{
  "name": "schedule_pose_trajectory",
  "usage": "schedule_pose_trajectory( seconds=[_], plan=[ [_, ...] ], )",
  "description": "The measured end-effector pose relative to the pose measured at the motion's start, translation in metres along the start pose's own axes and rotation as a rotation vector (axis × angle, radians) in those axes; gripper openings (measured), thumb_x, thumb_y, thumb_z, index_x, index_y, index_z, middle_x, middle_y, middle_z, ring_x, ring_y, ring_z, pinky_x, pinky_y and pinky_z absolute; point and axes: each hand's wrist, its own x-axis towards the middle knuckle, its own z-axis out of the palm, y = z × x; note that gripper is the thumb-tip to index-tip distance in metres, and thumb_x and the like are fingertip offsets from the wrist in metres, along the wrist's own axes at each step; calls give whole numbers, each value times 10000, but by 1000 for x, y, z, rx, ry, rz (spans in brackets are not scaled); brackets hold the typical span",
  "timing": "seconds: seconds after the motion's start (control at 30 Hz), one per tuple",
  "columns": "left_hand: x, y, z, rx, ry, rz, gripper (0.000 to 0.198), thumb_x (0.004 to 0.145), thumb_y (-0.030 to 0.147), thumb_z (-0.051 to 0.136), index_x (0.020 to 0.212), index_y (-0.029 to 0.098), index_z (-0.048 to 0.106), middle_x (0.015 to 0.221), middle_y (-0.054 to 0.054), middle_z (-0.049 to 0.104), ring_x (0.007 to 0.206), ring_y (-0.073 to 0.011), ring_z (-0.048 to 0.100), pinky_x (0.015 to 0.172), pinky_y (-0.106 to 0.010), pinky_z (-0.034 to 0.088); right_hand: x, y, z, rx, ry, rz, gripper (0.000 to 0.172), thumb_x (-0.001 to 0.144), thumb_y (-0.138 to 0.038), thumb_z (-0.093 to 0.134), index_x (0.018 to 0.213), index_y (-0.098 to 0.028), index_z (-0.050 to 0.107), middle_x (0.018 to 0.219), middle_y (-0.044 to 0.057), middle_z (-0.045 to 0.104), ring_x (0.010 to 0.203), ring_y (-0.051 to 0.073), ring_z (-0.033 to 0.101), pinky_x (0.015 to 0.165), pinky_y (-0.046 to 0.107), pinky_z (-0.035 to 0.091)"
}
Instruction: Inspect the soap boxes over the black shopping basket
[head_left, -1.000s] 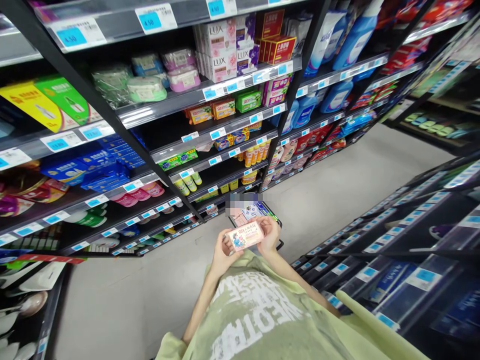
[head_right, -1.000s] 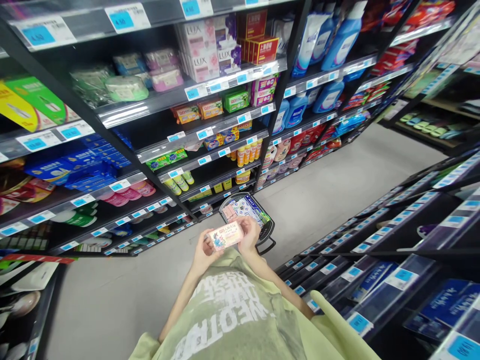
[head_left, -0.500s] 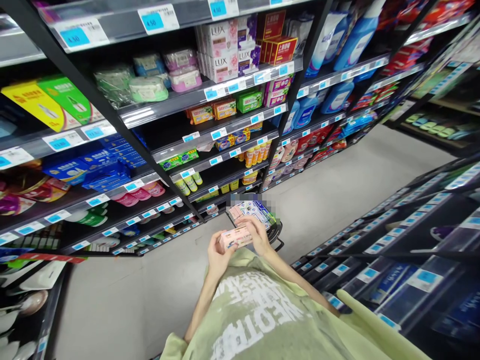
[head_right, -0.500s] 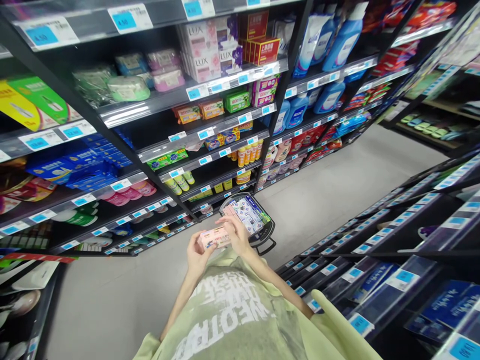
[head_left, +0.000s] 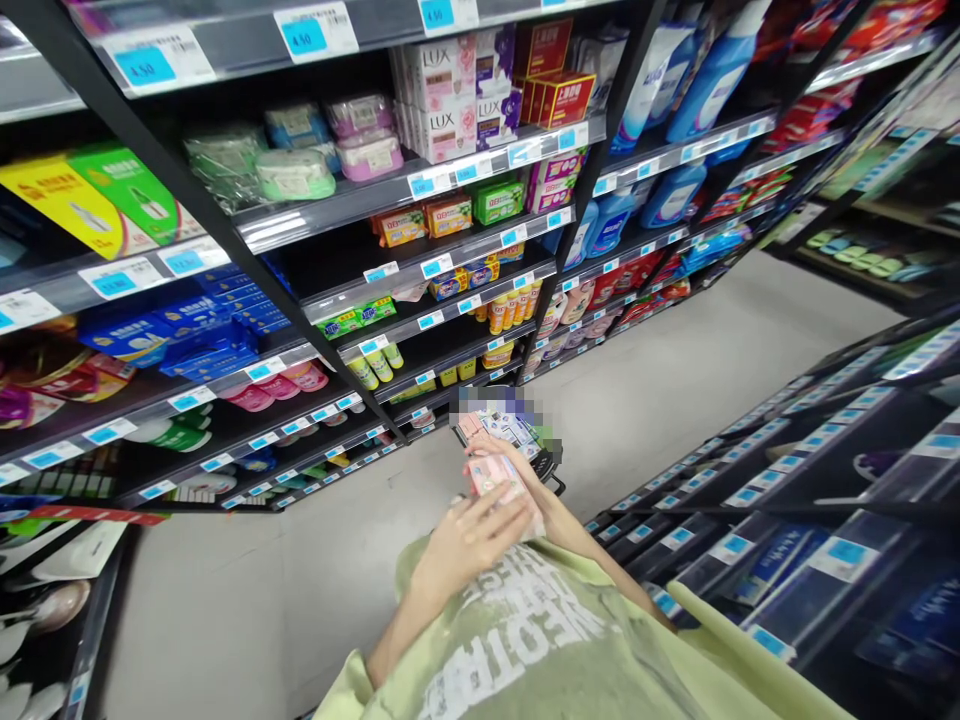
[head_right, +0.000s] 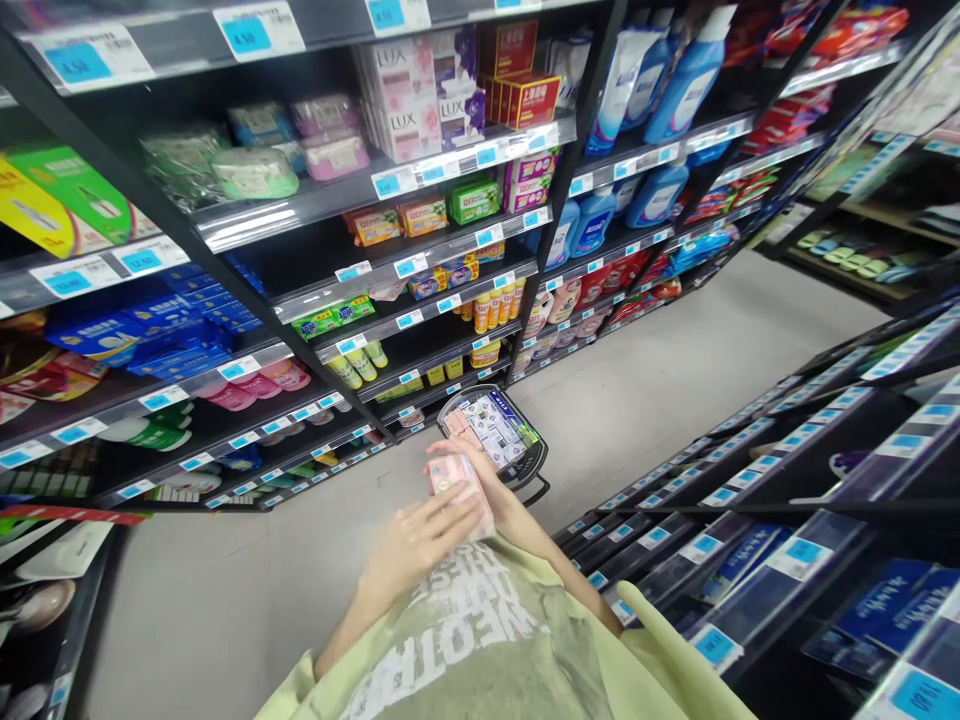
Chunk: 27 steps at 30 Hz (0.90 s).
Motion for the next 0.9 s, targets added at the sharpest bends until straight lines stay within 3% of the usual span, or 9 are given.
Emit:
schedule_pose_trajectory(
  seconds=[0.07, 0.17, 0.27, 0.4, 0.67, 0.8, 0.9],
  plan=[
    [6, 7, 0, -24, 3, 77, 303, 971, 96, 503, 1244, 152, 622, 1241, -68, 715, 1235, -259, 627, 736, -299, 569, -3, 0, -1, -2, -31, 56, 403, 751, -661, 597, 905, -292, 647, 700, 37, 662, 513, 201, 554, 532, 363, 405],
    [8, 11, 2, -228, 10, 65, 385, 948, 80, 538, 1312, 194, 598, 1228, -70, 720, 1236, -275, 629, 807, -327, 575, -7, -1, 1, -50, -99, 75, 370, 763, -688, 532, 813, -336, 637, 622, 33, 614, 454, 189, 479, 539, 382, 360],
    [4, 9, 1, -378, -40, 13, 510, 939, 95, 559, 1423, 252, 518, 1270, -76, 699, 1257, -284, 616, 845, -353, 582, -10, -6, 6, -116, -194, 81, 345, 784, -665, 503, 753, -347, 635, 627, 48, 619, 509, 209, 524, 606, 400, 367],
    [-9, 2, 0, -421, -120, -3, 519, 962, 144, 531, 1467, 254, 474, 1310, -97, 675, 1320, -259, 566, 891, -350, 582, -14, -13, 10, -184, -215, 94, 361, 800, -644, 541, 729, -307, 647, 643, 62, 643, 549, 223, 559, 634, 404, 391],
    [-42, -5, 13, -335, 96, -60, 454, 936, 156, 604, 1385, 207, 562, 1230, -108, 715, 1227, -248, 631, 923, -361, 565, -9, -11, 18, -198, -241, 80, 420, 908, -575, 513, 847, -186, 657, 729, 79, 736, 638, 208, 668, 639, 316, 495],
    [-52, -5, 14, -280, 160, -72, 450, 887, 151, 683, 1327, 195, 606, 1145, -84, 747, 1123, -240, 677, 863, -336, 571, -9, -3, 22, -269, -229, 55, 395, 914, -556, 549, 979, -184, 668, 781, 63, 749, 696, 225, 715, 624, 308, 544],
    [-52, -4, 12, -309, 189, -98, 421, 885, 168, 691, 1298, 216, 623, 1103, -70, 758, 1089, -235, 693, 848, -335, 578, -8, -1, 24, -323, -288, -2, 369, 908, -543, 565, 947, -196, 685, 760, 50, 742, 697, 221, 715, 625, 302, 554]
  ],
)
